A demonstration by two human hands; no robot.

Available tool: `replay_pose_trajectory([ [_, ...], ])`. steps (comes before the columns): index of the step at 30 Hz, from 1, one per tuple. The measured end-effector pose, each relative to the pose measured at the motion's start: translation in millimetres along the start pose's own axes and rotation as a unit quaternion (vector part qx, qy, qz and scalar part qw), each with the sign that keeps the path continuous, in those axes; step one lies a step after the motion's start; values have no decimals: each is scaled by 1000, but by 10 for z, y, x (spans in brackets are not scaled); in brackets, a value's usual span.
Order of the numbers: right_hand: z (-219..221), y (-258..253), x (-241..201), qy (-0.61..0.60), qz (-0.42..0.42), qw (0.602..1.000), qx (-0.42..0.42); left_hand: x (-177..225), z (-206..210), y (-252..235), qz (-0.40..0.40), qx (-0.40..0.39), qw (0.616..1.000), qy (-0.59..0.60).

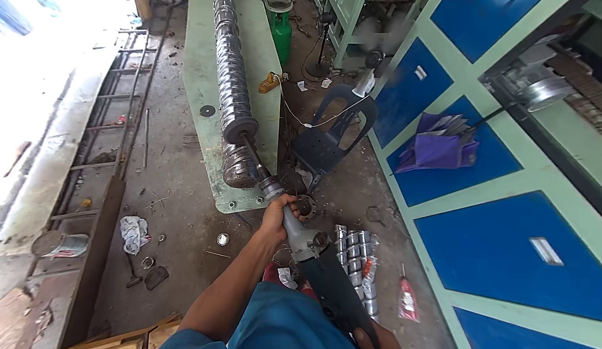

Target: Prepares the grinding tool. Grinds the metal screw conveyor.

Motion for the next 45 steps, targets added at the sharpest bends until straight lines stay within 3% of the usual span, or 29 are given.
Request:
replay_pose_trajectory([
  [17,21,17,-134,35,1,999,-26,85,-249,287,44,15,998,42],
  [24,13,-6,-28,21,-10,1000,-8,43,-134,143,34,-6,999,27],
  [37,-72,-119,255,-35,-11,999,5,-137,97,-272,-12,35,999,-33],
  [45,-86,-109,213,-33,-21,999,-6,-104,84,-199,-6,44,999,-27],
])
Point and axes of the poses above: each hand's wrist, its own y-axis away from the middle knuckle, its own z-axis out of the palm, x = y × z, the point moved 2 cm from there along -y, towards the middle knuckle, and after that the axes turned 13 degrees about -x, right-handed, at the moved point
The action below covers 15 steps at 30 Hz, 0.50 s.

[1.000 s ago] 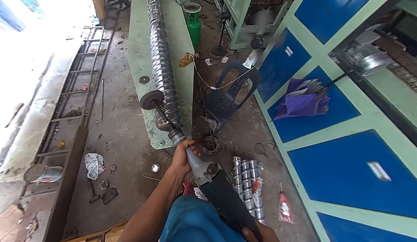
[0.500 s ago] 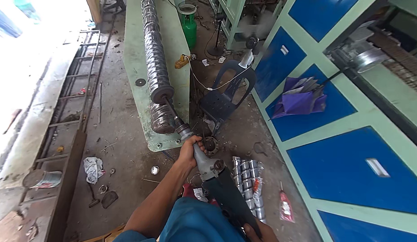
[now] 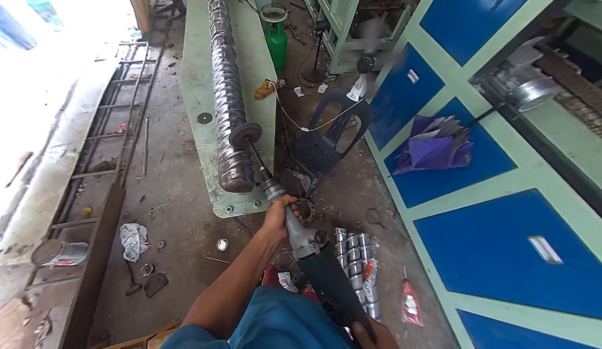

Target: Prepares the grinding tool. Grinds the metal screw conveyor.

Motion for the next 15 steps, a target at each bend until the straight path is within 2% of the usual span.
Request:
replay_pose_trajectory([
  [15,83,39,-142,36,-8,999,-18,127,-270,359,43,-5,999,30],
])
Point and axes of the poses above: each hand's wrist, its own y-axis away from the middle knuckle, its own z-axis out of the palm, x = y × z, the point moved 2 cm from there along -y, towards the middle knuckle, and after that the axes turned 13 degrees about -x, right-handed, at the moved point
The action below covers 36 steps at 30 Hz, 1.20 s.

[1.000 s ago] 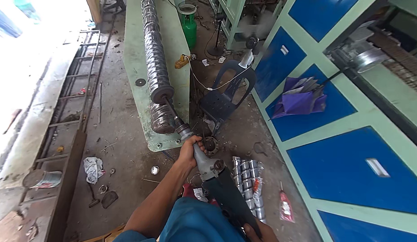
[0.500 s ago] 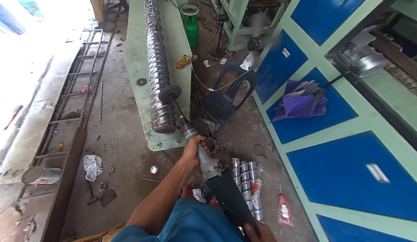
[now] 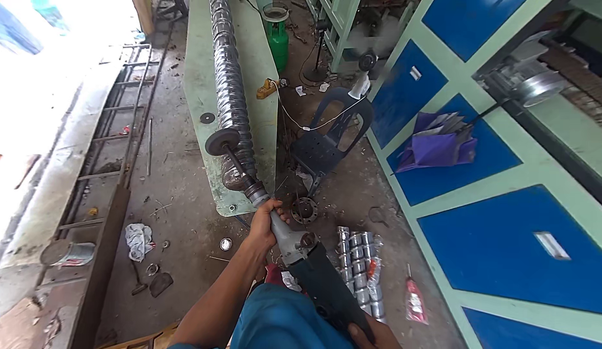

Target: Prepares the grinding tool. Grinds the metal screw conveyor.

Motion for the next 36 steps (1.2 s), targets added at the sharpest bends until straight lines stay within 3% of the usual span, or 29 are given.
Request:
replay_pose_trajectory([
  [18,9,-27,101,-57,5,998,33,-205,251,-402,-56,2,997,-54],
  [36,72,1,19,-1,14,1000,-1,0,10,4,-9,12,1000,-14],
])
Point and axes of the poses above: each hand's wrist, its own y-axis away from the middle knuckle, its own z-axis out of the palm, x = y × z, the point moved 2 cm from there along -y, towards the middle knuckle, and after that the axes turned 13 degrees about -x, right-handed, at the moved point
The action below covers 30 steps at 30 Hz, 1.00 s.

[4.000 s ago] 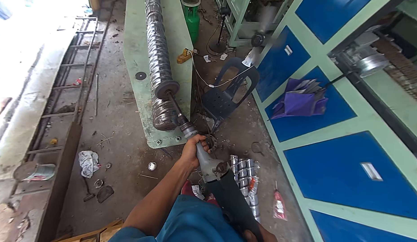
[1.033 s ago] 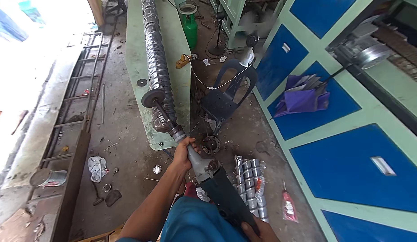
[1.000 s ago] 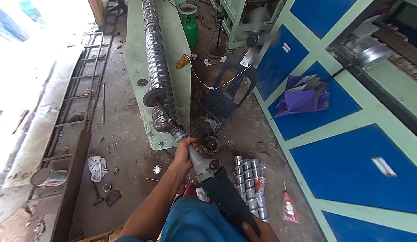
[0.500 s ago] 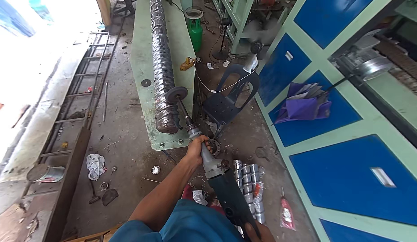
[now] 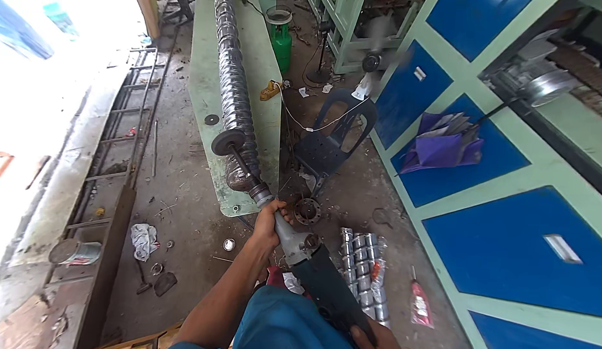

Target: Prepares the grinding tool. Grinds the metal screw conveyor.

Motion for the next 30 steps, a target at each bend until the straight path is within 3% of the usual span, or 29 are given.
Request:
replay_pose_trajectory([
  [15,-9,-109,207,-67,-9,997,28,-200,246,-421,-41,5,998,-57],
  [30,24,-115,152,-147,2,989,15,-257,239,-505,-58,28,995,-79],
])
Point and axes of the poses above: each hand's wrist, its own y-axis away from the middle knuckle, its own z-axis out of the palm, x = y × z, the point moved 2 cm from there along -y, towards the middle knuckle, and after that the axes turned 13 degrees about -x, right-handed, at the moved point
